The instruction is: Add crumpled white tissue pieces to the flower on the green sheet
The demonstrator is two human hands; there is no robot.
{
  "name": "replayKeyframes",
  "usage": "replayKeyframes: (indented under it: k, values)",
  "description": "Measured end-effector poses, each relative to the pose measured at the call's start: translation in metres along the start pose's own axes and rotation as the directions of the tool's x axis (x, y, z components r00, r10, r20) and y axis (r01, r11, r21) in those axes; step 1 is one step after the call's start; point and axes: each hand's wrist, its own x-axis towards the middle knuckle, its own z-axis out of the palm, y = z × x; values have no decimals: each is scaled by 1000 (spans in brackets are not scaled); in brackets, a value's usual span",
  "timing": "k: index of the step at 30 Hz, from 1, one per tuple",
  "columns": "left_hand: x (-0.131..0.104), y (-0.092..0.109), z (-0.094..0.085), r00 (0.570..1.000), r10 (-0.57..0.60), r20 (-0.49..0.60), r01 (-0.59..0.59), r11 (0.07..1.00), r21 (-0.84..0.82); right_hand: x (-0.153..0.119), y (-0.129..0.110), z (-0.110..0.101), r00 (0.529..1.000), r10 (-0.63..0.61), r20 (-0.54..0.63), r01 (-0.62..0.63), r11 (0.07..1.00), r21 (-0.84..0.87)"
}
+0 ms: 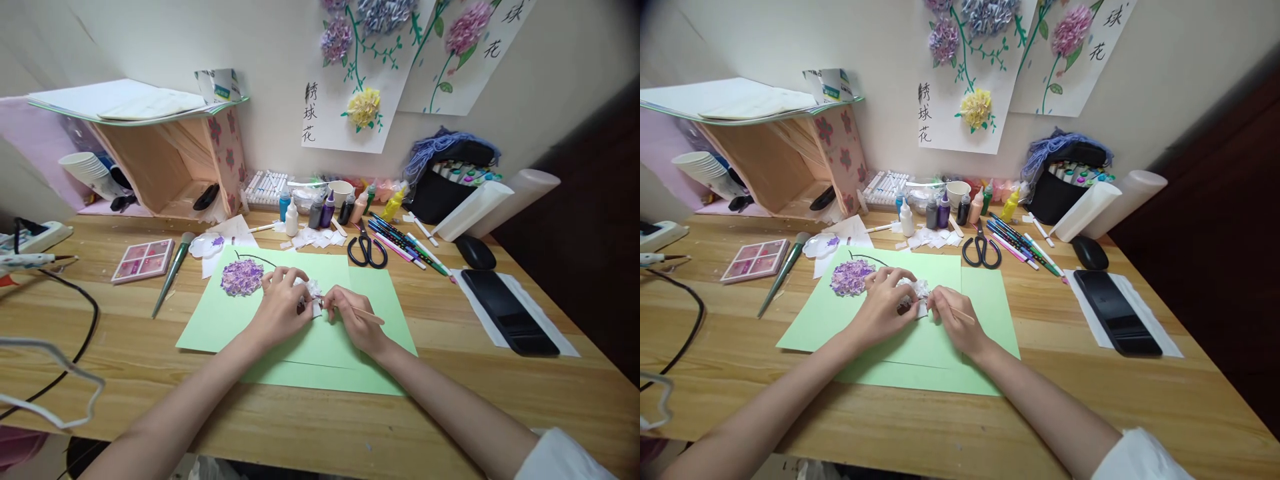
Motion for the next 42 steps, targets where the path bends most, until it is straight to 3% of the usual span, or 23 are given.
replayKeyframes:
  k: [4, 8, 18, 24, 30, 36, 42]
  values:
    - [1, 0, 2, 1000, 3, -19, -2, 999, 39, -4, 3, 0, 993, -97, -68, 97, 995, 0]
    - [2, 1, 1, 999, 7, -32, -5, 998, 61, -5, 2, 0, 985, -171, 1, 171, 982, -85]
    - [3, -1, 5, 998, 39, -55, -33, 992, 120, -1, 1, 1, 987, -137, 85, 149, 978, -148]
    - [3, 0, 4, 998, 37, -52, -32, 996, 84, 0, 1, 1, 993, -94, 75, 105, 982, -159]
    - [-1, -4, -2, 988, -76, -134, 73, 997, -27, 1, 1, 2, 998, -46, 44, 52, 988, -144]
    - [-5, -11, -2, 926, -237, -293, 208, 970, -127, 9, -3, 6, 1000, 25, 7, -25, 995, -99]
    - [-5, -14, 2, 913, -284, -292, 242, 955, -170, 27, -6, 15, 992, 90, -90, -99, 991, -93]
